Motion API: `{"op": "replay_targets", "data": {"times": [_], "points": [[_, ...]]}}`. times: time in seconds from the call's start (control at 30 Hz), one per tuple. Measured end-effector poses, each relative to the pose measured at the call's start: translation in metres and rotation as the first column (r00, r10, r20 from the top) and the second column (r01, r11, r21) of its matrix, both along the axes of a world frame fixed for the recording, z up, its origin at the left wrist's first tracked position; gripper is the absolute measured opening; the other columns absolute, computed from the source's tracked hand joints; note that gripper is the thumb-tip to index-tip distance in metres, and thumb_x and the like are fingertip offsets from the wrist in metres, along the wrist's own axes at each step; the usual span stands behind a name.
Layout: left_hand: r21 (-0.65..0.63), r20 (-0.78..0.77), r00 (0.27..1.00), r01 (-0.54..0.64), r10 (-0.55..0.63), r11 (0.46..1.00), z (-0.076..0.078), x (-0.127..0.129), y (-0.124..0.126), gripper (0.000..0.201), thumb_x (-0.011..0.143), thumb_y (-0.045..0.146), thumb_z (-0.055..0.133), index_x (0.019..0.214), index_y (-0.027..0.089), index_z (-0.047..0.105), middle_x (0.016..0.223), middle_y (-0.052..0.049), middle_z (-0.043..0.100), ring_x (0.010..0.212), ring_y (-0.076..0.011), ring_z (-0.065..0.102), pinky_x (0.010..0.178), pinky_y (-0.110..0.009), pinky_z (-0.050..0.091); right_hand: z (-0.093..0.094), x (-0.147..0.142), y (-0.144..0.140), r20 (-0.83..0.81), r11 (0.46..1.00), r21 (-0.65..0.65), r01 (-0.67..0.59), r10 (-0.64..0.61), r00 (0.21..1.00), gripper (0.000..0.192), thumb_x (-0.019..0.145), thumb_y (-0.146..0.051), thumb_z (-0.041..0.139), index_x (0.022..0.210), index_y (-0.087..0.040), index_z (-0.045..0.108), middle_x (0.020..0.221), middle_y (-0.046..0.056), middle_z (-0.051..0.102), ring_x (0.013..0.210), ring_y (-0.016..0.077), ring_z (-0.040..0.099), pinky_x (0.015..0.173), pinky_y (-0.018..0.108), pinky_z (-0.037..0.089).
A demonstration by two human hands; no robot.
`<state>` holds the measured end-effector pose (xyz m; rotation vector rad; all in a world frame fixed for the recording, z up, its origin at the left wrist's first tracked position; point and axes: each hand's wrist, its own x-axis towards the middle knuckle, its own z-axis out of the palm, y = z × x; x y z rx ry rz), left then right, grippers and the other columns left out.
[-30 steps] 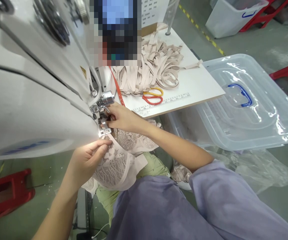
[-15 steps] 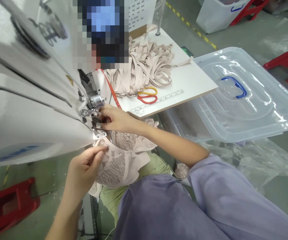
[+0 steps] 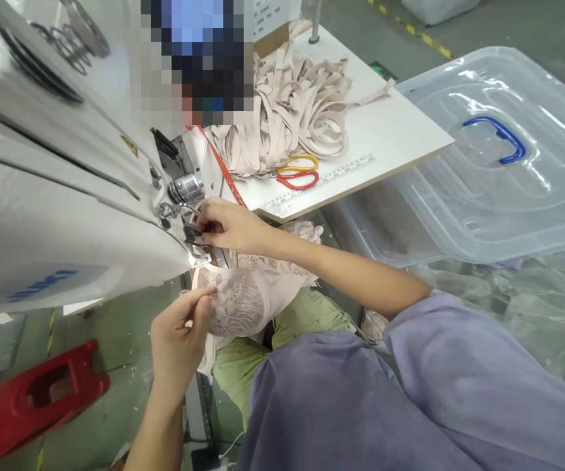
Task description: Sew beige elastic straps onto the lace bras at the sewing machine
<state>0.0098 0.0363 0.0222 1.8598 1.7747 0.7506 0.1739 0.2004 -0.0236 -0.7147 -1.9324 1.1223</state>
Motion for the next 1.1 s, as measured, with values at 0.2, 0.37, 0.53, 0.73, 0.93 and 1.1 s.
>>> {"op": "replay_targets", "data": {"times": [0.2,0.37,0.53,0.73,0.93,1.1], "points": [[0.028,-0.006,1.0,0.022,-0.022,0.999,-0.002,0.002,-0.001,0.021,0.097,0.023,0.056,0.106,0.023,0.075,0.094,0.0,0.079,0.077,-0.0123,0.072,0.069,-0.019,0.054,-0.003,0.001,0.0,0.005,0.999,0.039,0.031,-0.031,1.0,0.01,0.081,-0.022,0.067,0.086,-0.015,0.063,0.102,0.008,0.061,0.087,0.0197,0.057,0.076,0.033,0.047],[0.037,-0.032,0.999,0.02,-0.019,0.999,-0.008,0.004,-0.004,0.023,0.097,0.026,0.054,0.11,0.02,0.073,0.095,-0.003,0.078,0.076,-0.0138,0.071,0.069,-0.022,0.055,-0.008,0.001,0.0,-0.017,0.998,0.049,0.039,-0.038,0.999,0.008,0.082,-0.021,0.067,0.087,-0.017,0.063,0.106,0.007,0.062,0.092,0.0206,0.058,0.077,0.033,0.049],[0.025,-0.041,0.999,-0.019,0.02,1.0,-0.01,0.006,-0.009,0.029,0.098,0.028,0.054,0.125,0.022,0.066,0.081,-0.001,0.072,0.065,-0.0124,0.066,0.059,-0.021,0.05,-0.009,0.002,-0.001,-0.025,0.998,0.048,0.035,-0.034,0.999,0.006,0.084,-0.021,0.065,0.087,-0.017,0.063,0.108,0.008,0.062,0.093,0.0202,0.059,0.076,0.032,0.049],[0.058,-0.127,0.985,-0.106,0.113,0.993,-0.022,0.0,-0.014,0.038,0.099,0.033,0.054,0.135,0.019,0.053,0.088,-0.004,0.068,0.074,-0.0162,0.065,0.065,-0.027,0.051,-0.005,0.006,-0.004,-0.003,0.998,0.041,0.047,-0.046,0.999,0.003,0.085,-0.021,0.064,0.086,-0.019,0.062,0.108,0.007,0.062,0.091,0.0199,0.058,0.078,0.033,0.05],[0.467,-0.367,0.916,0.033,0.16,0.884,-0.031,0.033,-0.011,0.044,0.093,0.03,0.063,0.133,0.012,0.054,0.129,-0.022,0.059,0.125,-0.0332,0.053,0.106,-0.048,0.038,-0.005,0.006,-0.011,-0.037,0.996,0.035,0.083,-0.082,0.996,0.011,0.084,-0.028,0.063,0.085,-0.017,0.062,0.112,0.01,0.062,0.095,0.0227,0.059,0.079,0.035,0.049],[0.358,-0.486,0.862,0.049,0.141,0.933,-0.031,0.053,-0.009,0.057,0.094,0.039,0.061,0.142,0.01,0.052,0.136,-0.023,0.057,0.127,-0.0376,0.048,0.107,-0.05,0.033,-0.004,0.001,-0.015,-0.037,0.994,-0.015,0.108,-0.108,0.993,0.008,0.081,-0.025,0.058,0.082,-0.017,0.058,0.109,0.01,0.059,0.079,0.0183,0.057,0.07,0.033,0.048]]}}
